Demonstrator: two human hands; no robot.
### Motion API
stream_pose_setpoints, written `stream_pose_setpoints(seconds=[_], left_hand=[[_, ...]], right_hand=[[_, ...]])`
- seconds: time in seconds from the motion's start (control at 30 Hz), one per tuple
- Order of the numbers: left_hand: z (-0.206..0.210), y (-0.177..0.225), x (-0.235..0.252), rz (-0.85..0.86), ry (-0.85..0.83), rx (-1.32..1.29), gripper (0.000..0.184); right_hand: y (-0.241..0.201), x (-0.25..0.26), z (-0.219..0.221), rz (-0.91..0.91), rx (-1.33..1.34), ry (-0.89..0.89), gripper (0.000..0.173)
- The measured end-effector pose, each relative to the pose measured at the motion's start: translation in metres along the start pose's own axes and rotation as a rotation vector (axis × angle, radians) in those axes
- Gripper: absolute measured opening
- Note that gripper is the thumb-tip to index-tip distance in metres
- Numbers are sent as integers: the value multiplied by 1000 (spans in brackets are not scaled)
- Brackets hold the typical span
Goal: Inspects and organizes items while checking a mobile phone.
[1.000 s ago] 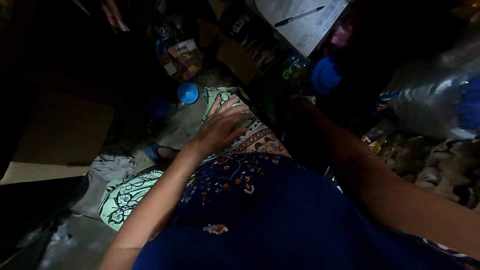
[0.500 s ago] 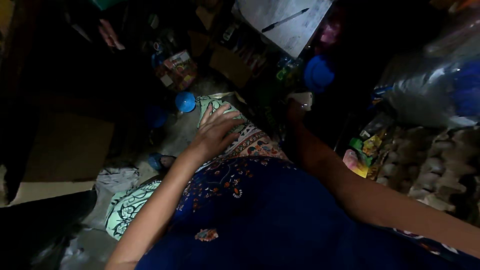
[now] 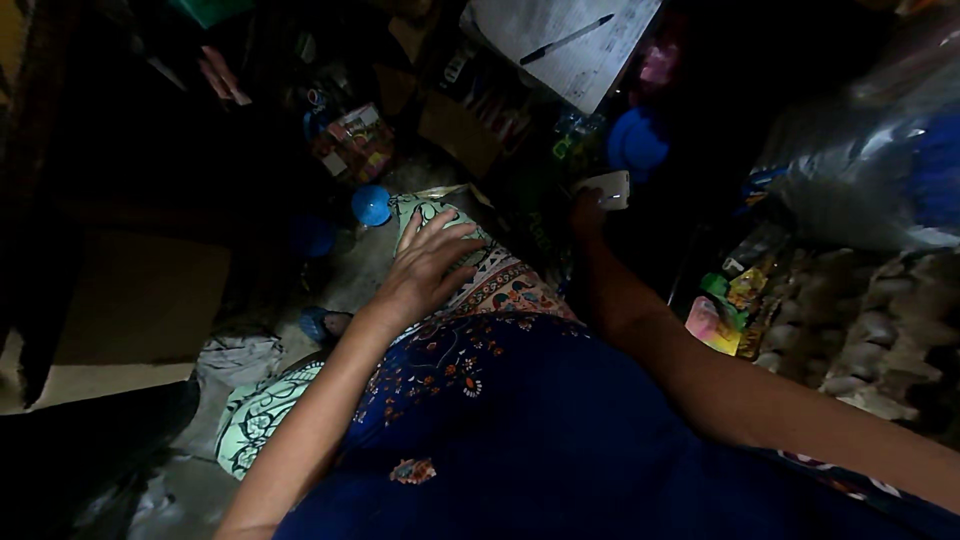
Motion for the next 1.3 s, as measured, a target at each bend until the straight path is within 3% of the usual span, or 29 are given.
stream_pose_setpoints(seconds=[0.2, 0.4, 0.67, 0.8, 1.13, 1.2, 1.23, 1.27, 1.3], left_hand=[[2, -2, -2, -7, 26, -16, 34], [4, -6, 0, -33, -34, -29, 37], [6, -10, 2, 5, -28, -28, 34], [4, -9, 5, -10, -83, -14, 37], [-3, -12, -2, -24, -28, -139, 37], [-17, -12, -17, -92, 6, -192, 37], [-26, -12, -29, -136, 40, -197, 37], [-35, -13, -42, -207, 48, -210, 38], [-43, -16, -56, -290, 56, -221, 38]], right_hand=[[9, 2, -6, -1, -26, 25, 49], [18, -1, -2, 38, -81, -29, 53], [5, -23, -1, -89, -209, -54, 50], [8, -8, 0, -119, -277, -53, 49], [15, 5, 3, -96, -296, -34, 40], [8, -10, -18, -47, -283, -149, 41], [-5, -22, -41, 19, -343, -351, 46], [-10, -27, -52, 31, -379, -436, 47], [-7, -25, -47, 15, -369, -369, 45]])
Point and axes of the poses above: each hand's wrist, its own x-axis towards the middle knuckle, its own z-axis out of the palm, y = z × x, the point moved 3 cm from there along x, towards the middle knuckle, and after that the axes turned 9 degrees about z, right-handed, at the moved point
